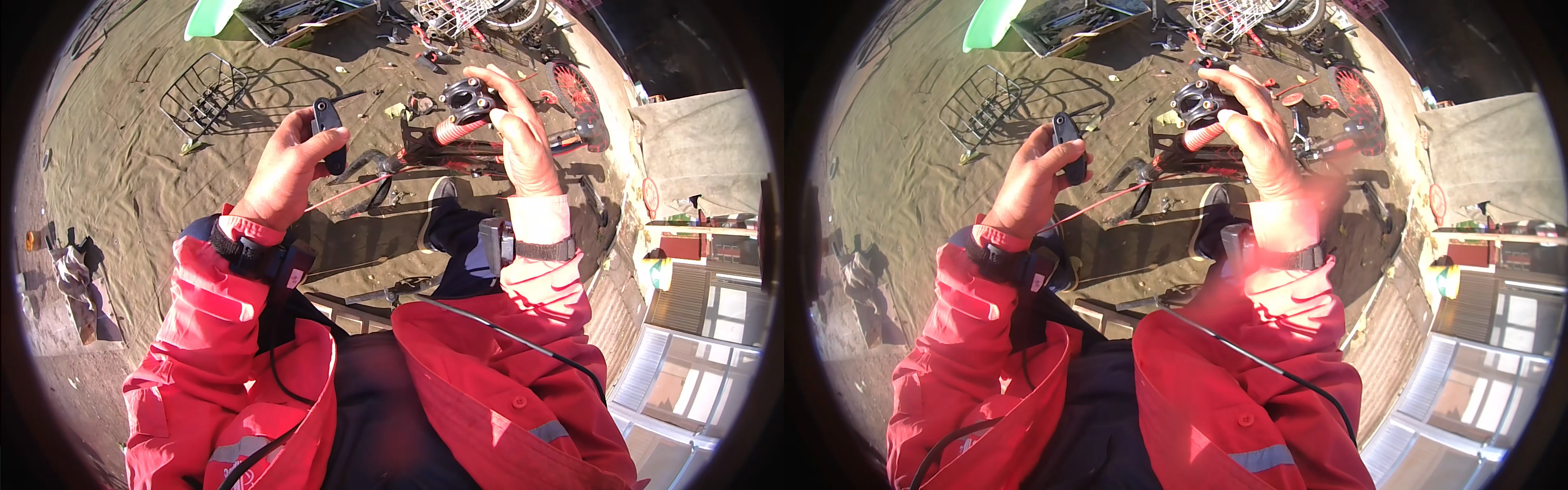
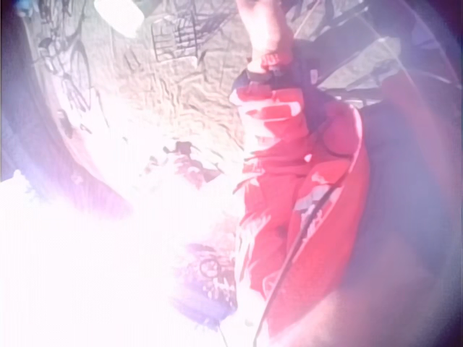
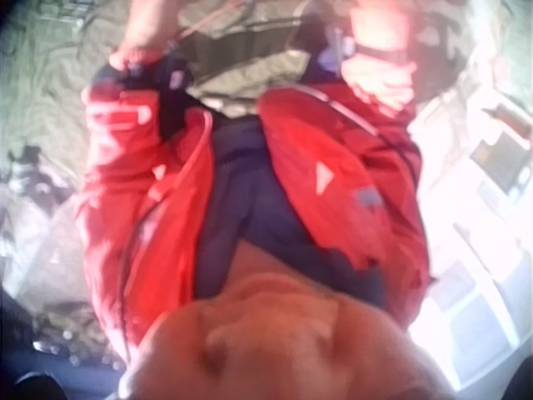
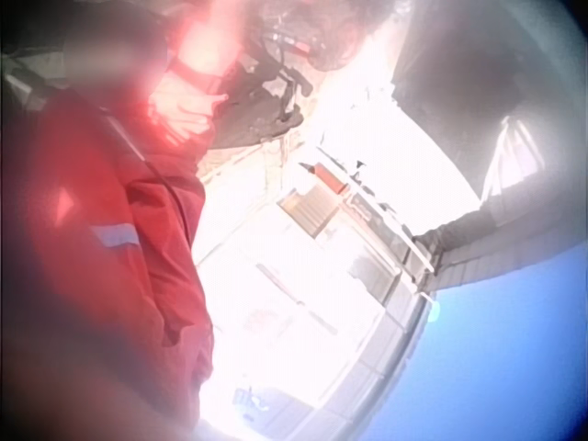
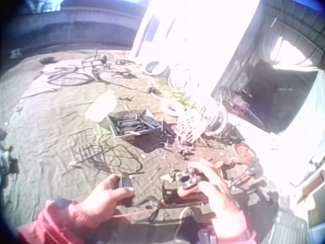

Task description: The person retrieves a multi-tool from a table, walks outside, and sits on a low stool to work on a bicycle fork. They use the multi-tool to loosen and remove a bolt from the fork, then reinsert and tighten the bolt.

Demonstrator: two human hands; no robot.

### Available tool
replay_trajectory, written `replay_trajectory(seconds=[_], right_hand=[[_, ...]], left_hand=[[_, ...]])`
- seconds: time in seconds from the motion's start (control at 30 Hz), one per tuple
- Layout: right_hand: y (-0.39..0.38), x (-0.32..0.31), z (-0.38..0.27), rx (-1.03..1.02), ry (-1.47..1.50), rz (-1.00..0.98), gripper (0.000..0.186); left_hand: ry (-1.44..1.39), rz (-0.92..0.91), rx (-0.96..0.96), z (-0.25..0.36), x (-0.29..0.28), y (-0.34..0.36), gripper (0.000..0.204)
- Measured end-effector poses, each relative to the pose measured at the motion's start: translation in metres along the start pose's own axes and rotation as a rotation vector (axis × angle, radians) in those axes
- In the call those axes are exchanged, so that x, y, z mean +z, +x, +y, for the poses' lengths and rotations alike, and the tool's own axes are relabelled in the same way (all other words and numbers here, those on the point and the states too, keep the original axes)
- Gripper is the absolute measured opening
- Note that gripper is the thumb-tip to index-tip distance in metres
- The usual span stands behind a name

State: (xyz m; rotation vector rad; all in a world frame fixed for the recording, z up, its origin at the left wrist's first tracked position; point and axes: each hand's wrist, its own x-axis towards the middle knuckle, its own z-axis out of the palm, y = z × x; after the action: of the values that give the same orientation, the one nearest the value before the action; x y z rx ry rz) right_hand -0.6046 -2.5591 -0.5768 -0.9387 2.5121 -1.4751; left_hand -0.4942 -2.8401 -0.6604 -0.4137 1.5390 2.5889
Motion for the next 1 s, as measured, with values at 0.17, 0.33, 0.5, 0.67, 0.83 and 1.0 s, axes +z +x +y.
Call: replay_trajectory(seconds=[0.17, 0.33, 0.5, 0.67, 0.83, 1.0], right_hand=[[0.0, 0.003, 0.001, 0.004, 0.047, 0.029, 0.051], [0.002, 0.002, 0.003, -0.021, -0.013, 0.033, 0.051], [0.004, 0.002, 0.003, -0.005, 0.041, 0.006, 0.053], [0.001, 0.003, -0.004, 0.055, 0.242, -0.037, 0.053], [0.005, 0.004, -0.007, -0.003, 0.123, -0.008, 0.05], [0.002, 0.005, -0.008, 0.056, 0.2, 0.022, 0.049]], left_hand=[[-0.006, -0.004, -0.005, -0.001, 0.0, 0.002, 0.036], [-0.007, -0.007, -0.01, -0.002, -0.001, 0.003, 0.035], [-0.016, -0.011, -0.007, -0.002, -0.001, 0.004, 0.034], [-0.019, -0.012, -0.003, -0.002, 0.0, 0.004, 0.034], [-0.021, -0.012, -0.002, -0.003, 0.0, 0.005, 0.034], [-0.076, -0.029, 0.009, -0.003, 0.0, 0.005, 0.036]])
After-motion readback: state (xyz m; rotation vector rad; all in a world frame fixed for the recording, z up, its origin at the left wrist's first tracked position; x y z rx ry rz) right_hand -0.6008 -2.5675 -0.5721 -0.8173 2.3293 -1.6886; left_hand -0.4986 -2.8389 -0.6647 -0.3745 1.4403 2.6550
